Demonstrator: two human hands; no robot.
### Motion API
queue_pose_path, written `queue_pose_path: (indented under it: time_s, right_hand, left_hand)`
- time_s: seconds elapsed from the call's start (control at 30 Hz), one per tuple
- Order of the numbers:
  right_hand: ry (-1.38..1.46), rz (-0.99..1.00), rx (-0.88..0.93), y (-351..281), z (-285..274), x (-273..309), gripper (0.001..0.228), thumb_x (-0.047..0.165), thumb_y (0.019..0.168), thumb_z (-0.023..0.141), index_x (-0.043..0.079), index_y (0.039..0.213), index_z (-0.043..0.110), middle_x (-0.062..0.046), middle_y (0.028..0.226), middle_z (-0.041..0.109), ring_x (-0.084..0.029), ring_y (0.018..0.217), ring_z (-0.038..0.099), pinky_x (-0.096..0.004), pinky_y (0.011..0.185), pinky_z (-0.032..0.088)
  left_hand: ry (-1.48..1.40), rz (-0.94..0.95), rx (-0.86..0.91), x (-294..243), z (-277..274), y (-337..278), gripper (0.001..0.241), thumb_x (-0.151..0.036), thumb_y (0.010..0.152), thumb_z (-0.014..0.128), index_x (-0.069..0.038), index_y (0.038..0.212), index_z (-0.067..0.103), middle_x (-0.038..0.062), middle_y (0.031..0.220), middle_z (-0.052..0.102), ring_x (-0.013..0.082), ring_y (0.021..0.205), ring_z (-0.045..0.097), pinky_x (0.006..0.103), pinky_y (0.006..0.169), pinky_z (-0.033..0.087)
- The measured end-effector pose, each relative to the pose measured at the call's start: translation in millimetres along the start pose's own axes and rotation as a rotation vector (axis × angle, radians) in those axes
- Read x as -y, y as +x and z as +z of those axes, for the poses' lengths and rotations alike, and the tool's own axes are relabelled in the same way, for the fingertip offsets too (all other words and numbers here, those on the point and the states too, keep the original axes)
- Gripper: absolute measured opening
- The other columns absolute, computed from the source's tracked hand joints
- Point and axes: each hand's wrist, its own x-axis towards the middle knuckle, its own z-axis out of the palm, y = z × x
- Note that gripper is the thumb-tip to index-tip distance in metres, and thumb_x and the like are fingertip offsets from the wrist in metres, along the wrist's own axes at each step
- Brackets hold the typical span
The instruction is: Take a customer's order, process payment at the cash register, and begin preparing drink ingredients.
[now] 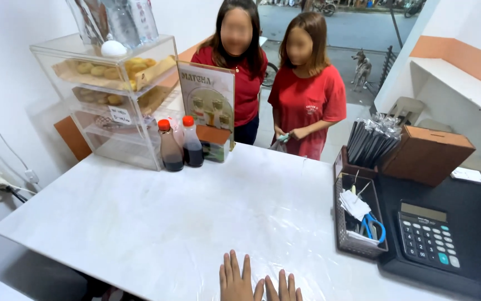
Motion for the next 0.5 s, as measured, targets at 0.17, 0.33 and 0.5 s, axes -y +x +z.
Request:
queue_pose_path:
  time_s: [0.17,0.33,0.5]
  right_hand:
    - [-0.011,-0.015,-0.048,-12.3,-62.9,28.3,0.063,0.051,0.098,0.053,0.036,0.157,0.039,-0.017,0.170,0.014,-0.041,0.154,0.010,-0.065,0.122,0.013]
    - [0.008,-0.008,-0.035,-23.9,-76.0,35.5,0.068,0.045,0.094,0.056,0.034,0.159,0.038,-0.019,0.171,0.012,-0.041,0.155,0.007,-0.064,0.122,0.012]
    - [0.126,-0.031,-0.097,-53.8,-118.8,49.6,0.071,0.039,0.091,0.057,0.027,0.159,0.038,-0.021,0.170,0.011,-0.043,0.153,0.004,-0.062,0.120,0.008]
  left_hand:
    - [-0.039,-0.085,0.204,-8.5,-22.4,-9.7,0.079,-0.053,0.103,0.043,-0.001,0.158,0.020,0.037,0.163,-0.002,0.0507,0.153,-0.010,0.0633,0.122,-0.001]
    - [-0.054,-0.098,0.167,-14.0,-31.2,-14.8,0.078,-0.053,0.102,0.045,-0.002,0.158,0.022,0.035,0.163,-0.001,0.0489,0.153,-0.009,0.0608,0.122,-0.001]
    - [-0.091,-0.069,0.050,-2.3,-48.9,-28.3,0.075,-0.058,0.097,0.048,-0.018,0.158,0.032,0.021,0.166,0.008,0.0421,0.155,0.000,0.0589,0.122,0.002]
